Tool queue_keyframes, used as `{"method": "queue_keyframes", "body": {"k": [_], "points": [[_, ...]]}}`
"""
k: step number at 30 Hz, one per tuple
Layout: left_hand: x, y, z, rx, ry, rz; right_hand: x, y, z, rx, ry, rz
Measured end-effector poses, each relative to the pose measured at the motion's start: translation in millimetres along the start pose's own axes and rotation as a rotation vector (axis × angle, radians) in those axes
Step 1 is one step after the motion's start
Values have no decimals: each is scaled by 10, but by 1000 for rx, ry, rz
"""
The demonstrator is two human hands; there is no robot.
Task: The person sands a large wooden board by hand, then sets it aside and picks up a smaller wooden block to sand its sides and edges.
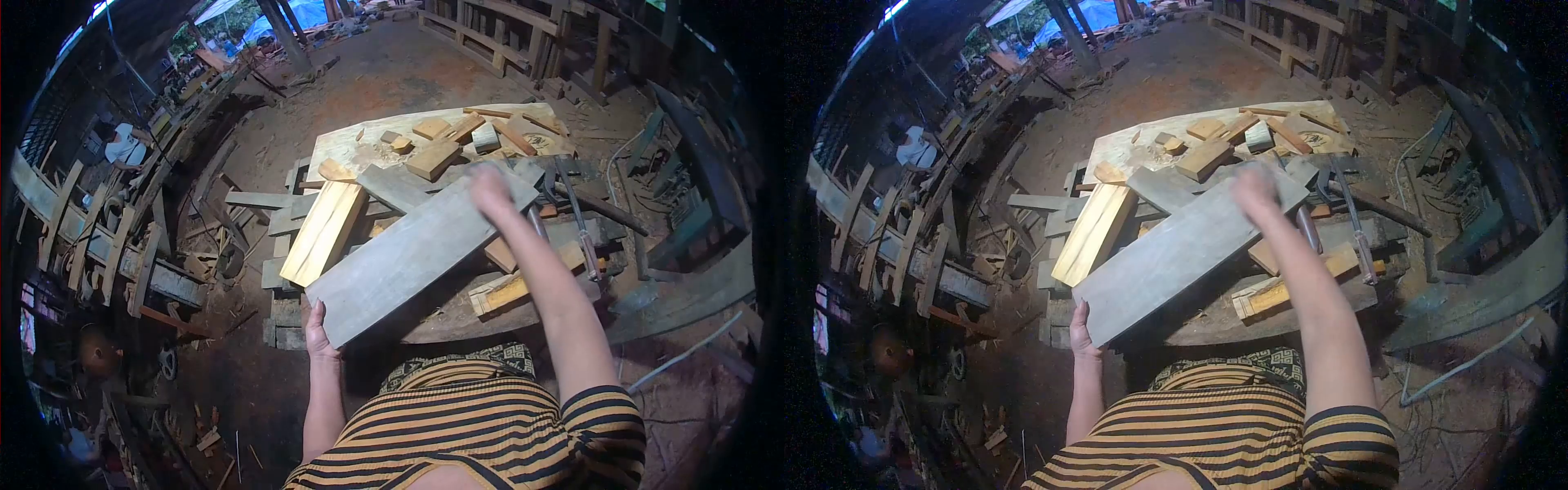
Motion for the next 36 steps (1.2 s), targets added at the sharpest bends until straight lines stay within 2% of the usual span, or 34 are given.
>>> {"method": "queue_keyframes", "body": {"k": [2, 3, 4, 5, 6, 8, 9, 11, 13, 14, 15, 16, 17, 19, 20, 22, 23, 25, 26, 27, 29, 30, 31, 32, 34, 36], "points": [[1, 17, 9, 21, -9, -2, 620, -292, 369, 201, 220, -47], [0, 14, 11, 21, -2, -7, 1044, -523, 635, 212, 233, -198], [1, 8, -3, 4, -17, -26, 1423, -857, 838, 431, 289, -156], [8, 9, -5, -12, -30, -47, 1926, -1231, 954, 325, 210, -572], [13, 8, 18, -8, -16, -56, 2311, -1609, 963, 388, 109, -806], [-42, 1, 110, 42, 24, 26, 2578, -2113, 626, -26, 310, -1042], [-29, -15, 132, 40, 31, 21, 2562, -2076, 531, -27, 315, -1034], [-37, -38, 91, -39, 92, 28, 2465, -1875, 573, 387, 286, -1031], [-33, -15, 32, -32, 74, 25, 1861, -1270, 641, 397, 353, -733], [-25, -5, 14, -22, 62, 20, 1466, -960, 532, 231, 338, -661], [-22, -10, 35, -20, 54, 18, 1028, -611, 400, 317, 304, -388], [-19, -29, 98, 3, 30, 10, 525, -296, 327, 156, 297, -300], [-8, -43, 138, 24, 7, 0, 138, -81, 168, 86, 131, -250], [-5, -4, 68, 30, -1, 7, -253, -56, -338, -228, -110, -172], [-18, 19, 37, 34, -6, 23, -261, -62, -365, -231, -110, -167], [-13, 23, 9, 20, -3, 28, -208, -78, -252, -46, -11, -90], [-12, 29, -3, 5, 0, 33, -81, -162, -2, 137, 61, -3], [-12, 14, 45, -4, 6, 33, 675, -744, 29, 270, 245, -55], [-22, -4, 58, -16, 7, 41, 1057, -953, 439, 256, 200, -335], [-13, -12, 80, -16, 14, 31, 1526, -1417, 491, 78, 250, -697], [2, -25, 144, 28, 16, -18, 2223, -2177, 513, 358, 167, -848], [-22, -2, 88, 26, 22, -21, 2401, -2509, 361, 340, 225, -946], [-13, 32, 15, 57, 14, -63, 2415, -2777, 462, 183, 288, -990], [0, 40, -17, 88, 5, -103, 2436, -2899, 331, 306, 194, -1057], [1, 40, 50, 65, 22, -49, 2194, -2815, 203, 234, 357, -1072], [-24, 9, 69, 42, 29, 3, 1826, -2421, -27, 467, 204, -915]]}}
Point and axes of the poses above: each hand's wrist, its own y-axis towards the middle knuckle, its own z-axis out of the palm, x = y × z, the point moved 9 cm from there along y, towards the middle knuckle, and after that the axes turned 1 degree about z, right-handed, at the moved point
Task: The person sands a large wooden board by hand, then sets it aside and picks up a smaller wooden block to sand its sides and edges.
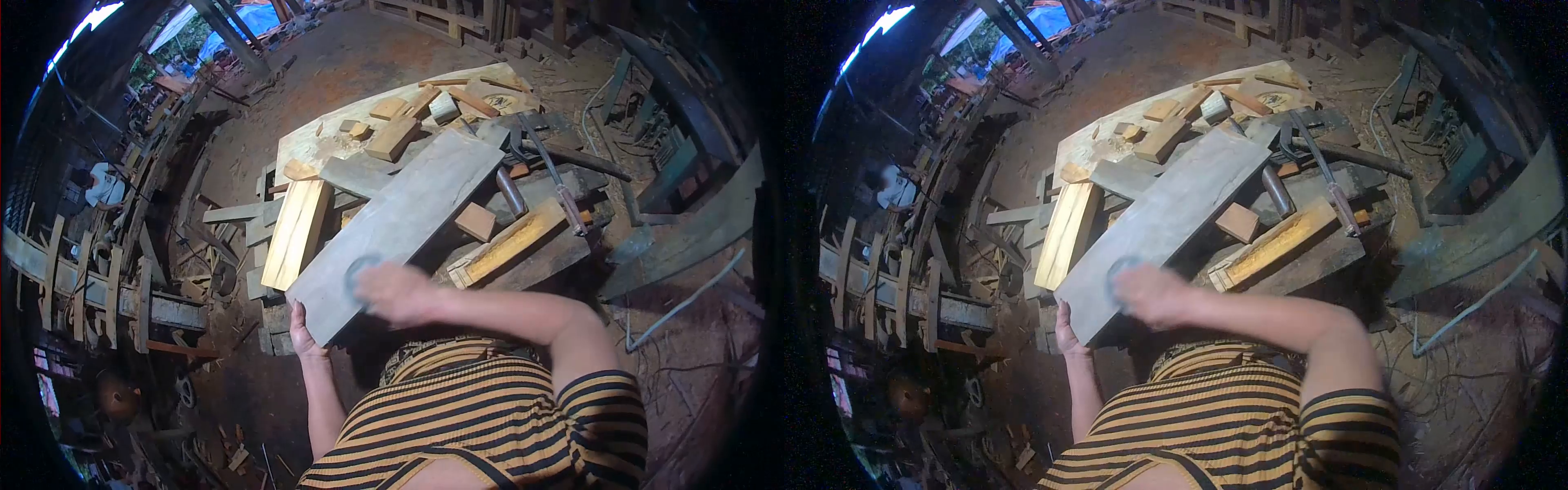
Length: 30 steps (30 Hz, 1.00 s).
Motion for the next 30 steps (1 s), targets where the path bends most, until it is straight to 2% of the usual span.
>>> {"method": "queue_keyframes", "body": {"k": [2, 3, 4, 5, 6, 7, 9, 10, 11, 13, 14, 15, 16, 17, 18, 20, 22, 24, 26, 27, 29, 30], "points": [[-6, -12, -21, -38, 14, 13, -786, -287, -385, -162, -62, 259], [3, -7, -28, -39, 6, 12, -1034, -500, -707, -399, -151, 162], [0, -12, -39, -36, 9, 19, -1486, -682, -887, -334, -183, 435], [-2, -21, -41, -32, 16, 24, -1858, -938, -1046, -435, -327, 474], [7, -26, -28, -30, 17, 21, -1937, -1067, -1228, -539, -474, 511], [5, -31, -7, -27, 16, 25, -1994, -1089, -1202, -543, -476, 513], [-5, -30, 18, -23, 16, 38, -2251, -1189, -1217, -578, -426, 835], [-5, -31, 1, -32, 16, 42, -2079, -1004, -1170, -584, -538, 759], [-10, -25, -8, -40, 16, 45, -2095, -826, -1016, -509, -238, 728], [-20, -19, -15, -42, 26, 41, -1264, -422, -759, -635, -123, 409], [-15, -21, -17, -46, 35, 32, -940, -184, -391, -542, -180, 265], [-13, -22, -5, -45, 39, 31, -589, 26, -131, -333, -116, 247], [-2, -19, 36, -20, 28, 18, -271, 202, 127, -29, -58, 210], [1, -18, 72, 4, 15, 9, 90, 29, 172, -435, -111, -83], [-9, -6, 56, 4, 17, 16, 187, 103, 282, -274, -56, -124], [-4, 12, -2, 10, 18, -7, 116, 155, 212, -222, 31, -166], [-20, -3, 2, -1, 24, 11, -266, 216, -25, -59, -60, -91], [-19, -16, 22, -8, 21, 26, -1134, 165, -314, -206, 14, 104], [-15, -24, 73, 9, 4, 21, -2028, -109, -779, -432, -4, 413], [-24, -14, 55, 13, -2, 31, -2349, -198, -987, -357, -195, 522], [16, 7, 4, 29, -62, -14, -2776, -450, -1235, -492, -459, 688], [5, -6, 31, 31, -67, -3, -2742, -381, -1220, -493, -462, 676]]}}
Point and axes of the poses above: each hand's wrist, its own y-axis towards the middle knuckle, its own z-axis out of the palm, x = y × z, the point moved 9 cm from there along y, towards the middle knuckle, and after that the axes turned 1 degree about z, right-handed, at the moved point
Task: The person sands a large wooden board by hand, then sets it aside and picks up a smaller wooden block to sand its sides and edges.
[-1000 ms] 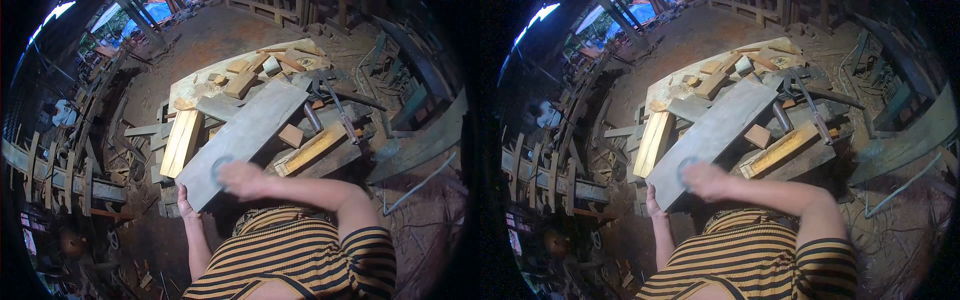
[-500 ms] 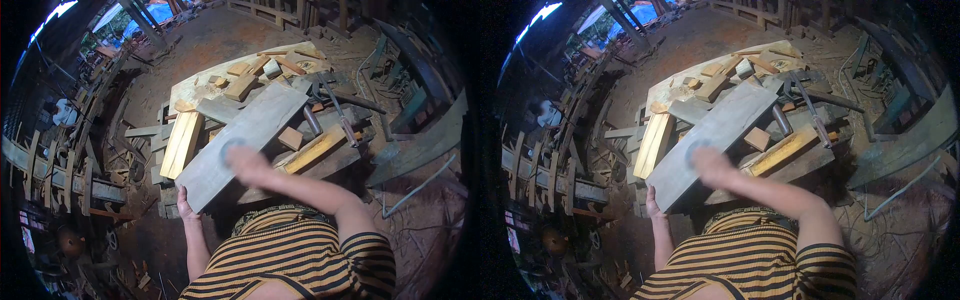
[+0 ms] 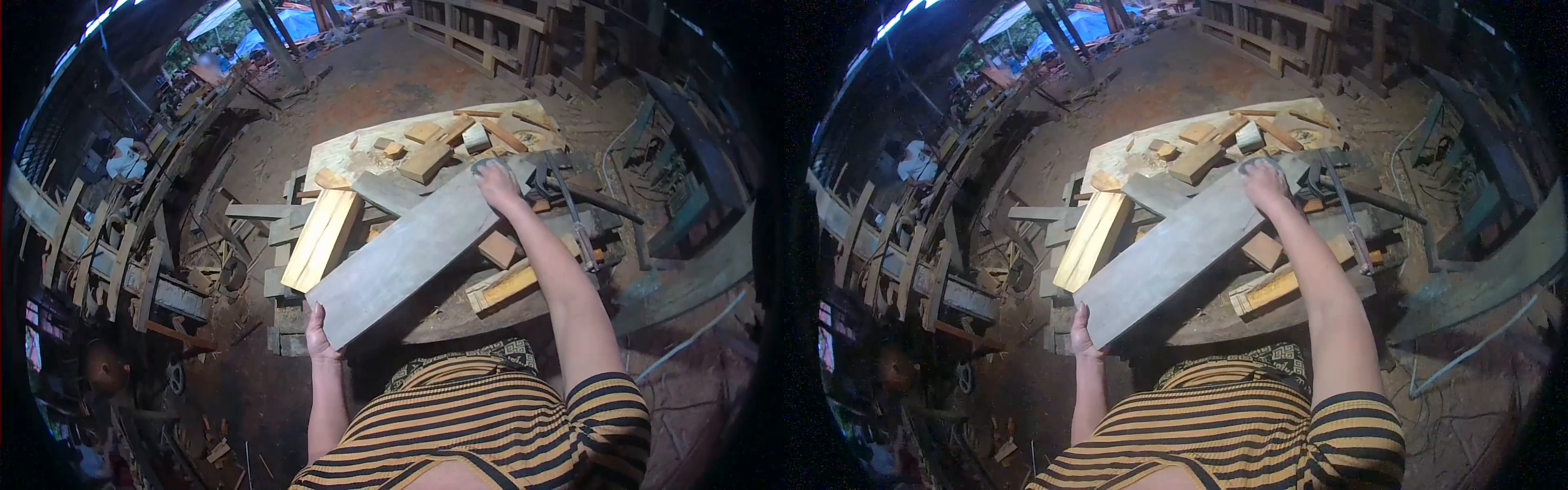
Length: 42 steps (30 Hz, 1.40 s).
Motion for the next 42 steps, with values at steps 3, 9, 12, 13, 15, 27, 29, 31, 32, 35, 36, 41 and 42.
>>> {"method": "queue_keyframes", "body": {"k": [3, 9, 12, 13, 15, 27, 29, 31, 32, 35, 36, 41, 42], "points": [[1, -18, 36, -21, 24, 10, 107, 49, 414, 267, 166, 281], [7, -69, 152, -48, 30, 29, 3088, -1245, 236, 228, 526, -734], [57, -15, 12, 26, -61, -57, 3305, -1337, 54, 221, 606, -888], [46, -38, -24, -66, -8, -28, 3245, -1296, 140, 316, 588, -926], [0, -58, -80, -169, 23, 38, 2645, -871, 266, 420, 487, -648], [25, -10, 38, -66, -15, 23, 396, -288, 49, 250, 273, 70], [32, -15, 33, -73, -13, -3, 1372, -679, -121, 266, 410, -173], [29, -18, 45, -62, -19, -3, 2249, -1180, -171, 257, 498, -558], [25, -21, 59, -47, -30, -4, 2603, -1443, -199, 352, 431, -644], [50, -15, 115, 19, -58, -30, 2977, -1999, -607, 166, 567, -864], [48, -16, 101, 16, -58, -31, 2966, -2047, -653, 194, 571, -889], [56, 12, -28, -40, -33, -10, 1534, -1427, -394, 186, 367, -554], [57, 16, -14, -36, -41, -9, 1067, -1229, -307, 204, 323, -387]]}}
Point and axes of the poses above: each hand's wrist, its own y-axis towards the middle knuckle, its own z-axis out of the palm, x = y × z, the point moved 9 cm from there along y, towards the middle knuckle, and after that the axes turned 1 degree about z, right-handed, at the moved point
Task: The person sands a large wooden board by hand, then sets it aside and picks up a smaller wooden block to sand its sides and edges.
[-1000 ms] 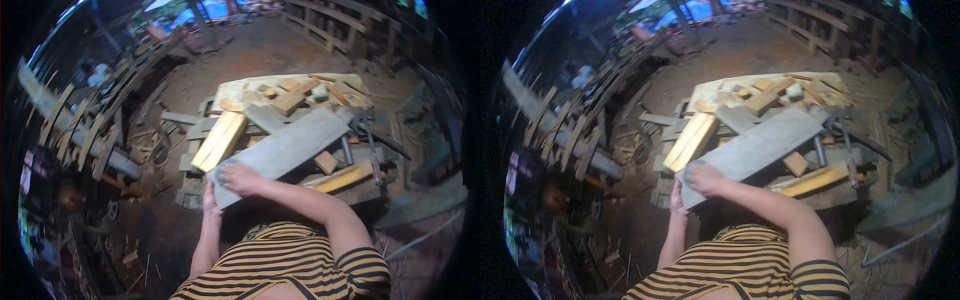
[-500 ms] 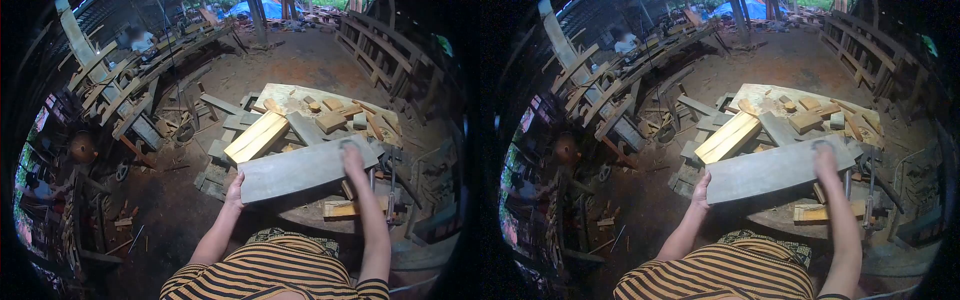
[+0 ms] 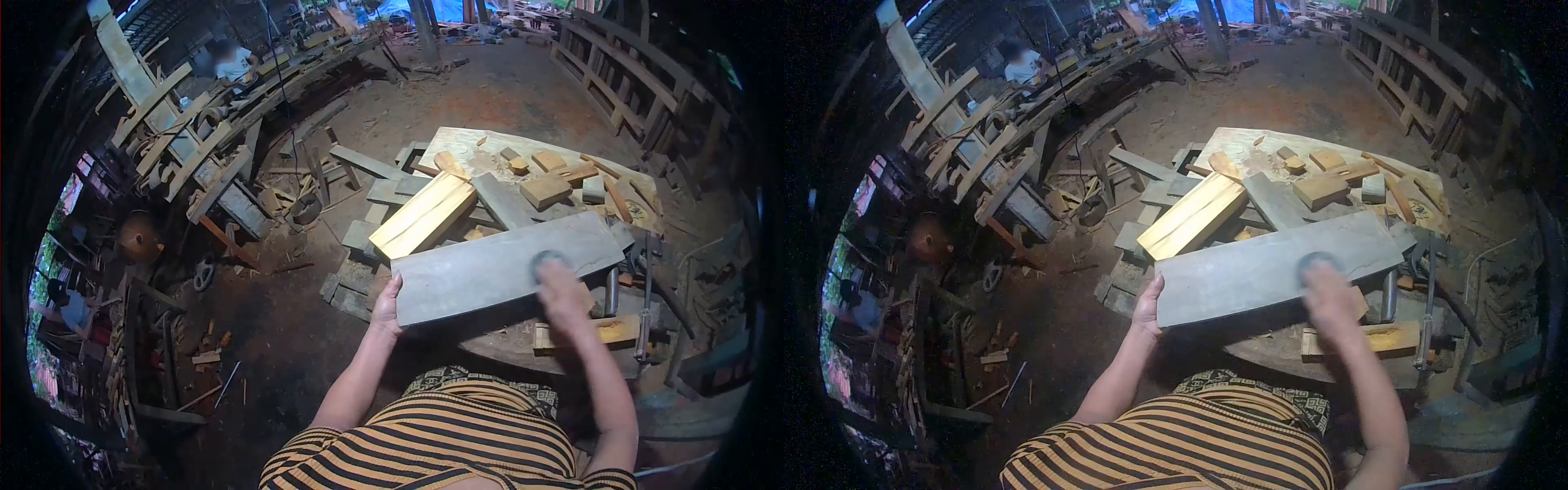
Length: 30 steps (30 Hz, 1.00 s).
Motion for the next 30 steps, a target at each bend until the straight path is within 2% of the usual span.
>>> {"method": "queue_keyframes", "body": {"k": [1, 3, 4, 6, 8, 9, 10, 11, 12, 14, 16, 17, 20, 22, 26, 30], "points": [[5, -14, 16, -1, -7, -6, -282, 30, -281, 8, -2, 150], [11, -35, 16, -3, -12, -11, -1174, -77, -398, -77, -155, 332], [10, -34, 35, 16, -7, -10, -1312, -99, -520, -76, -148, 449], [4, -14, 44, 38, -1, -2, -1295, -107, -523, -120, -202, 528], [-12, 21, -59, -19, 25, 33, -923, -17, -343, -95, -181, 456], [-19, 19, -43, -19, 24, 36, -653, -2, -164, -217, -130, 198], [-17, 3, -20, -20, 30, 29, 7, 86, -194, -45, -10, 247], [-9, -14, -4, -23, 37, 22, 351, 81, 99, 15, -27, 69], [-9, -26, 9, -25, 40, 21, 796, 99, 291, 196, -75, 39], [-1, -36, 65, 3, 30, -4, 1525, -41, 339, 66, 128, -286], [-1, -31, 72, 8, 38, -1, 1824, -92, 382, 116, 145, -410], [-3, -31, 71, 14, 42, -1, 1796, -78, 350, 72, 172, -442], [-4, -13, -8, -27, 36, 11, 1234, 3, 253, 63, 119, -337], [0, -27, 12, -31, 21, 5, 488, 43, 103, -26, 37, -195], [8, -28, -5, -22, 17, -13, -1063, 42, -363, -83, -111, 321], [18, -32, 0, -21, -1, -14, -1239, 58, -400, -161, -235, 455]]}}
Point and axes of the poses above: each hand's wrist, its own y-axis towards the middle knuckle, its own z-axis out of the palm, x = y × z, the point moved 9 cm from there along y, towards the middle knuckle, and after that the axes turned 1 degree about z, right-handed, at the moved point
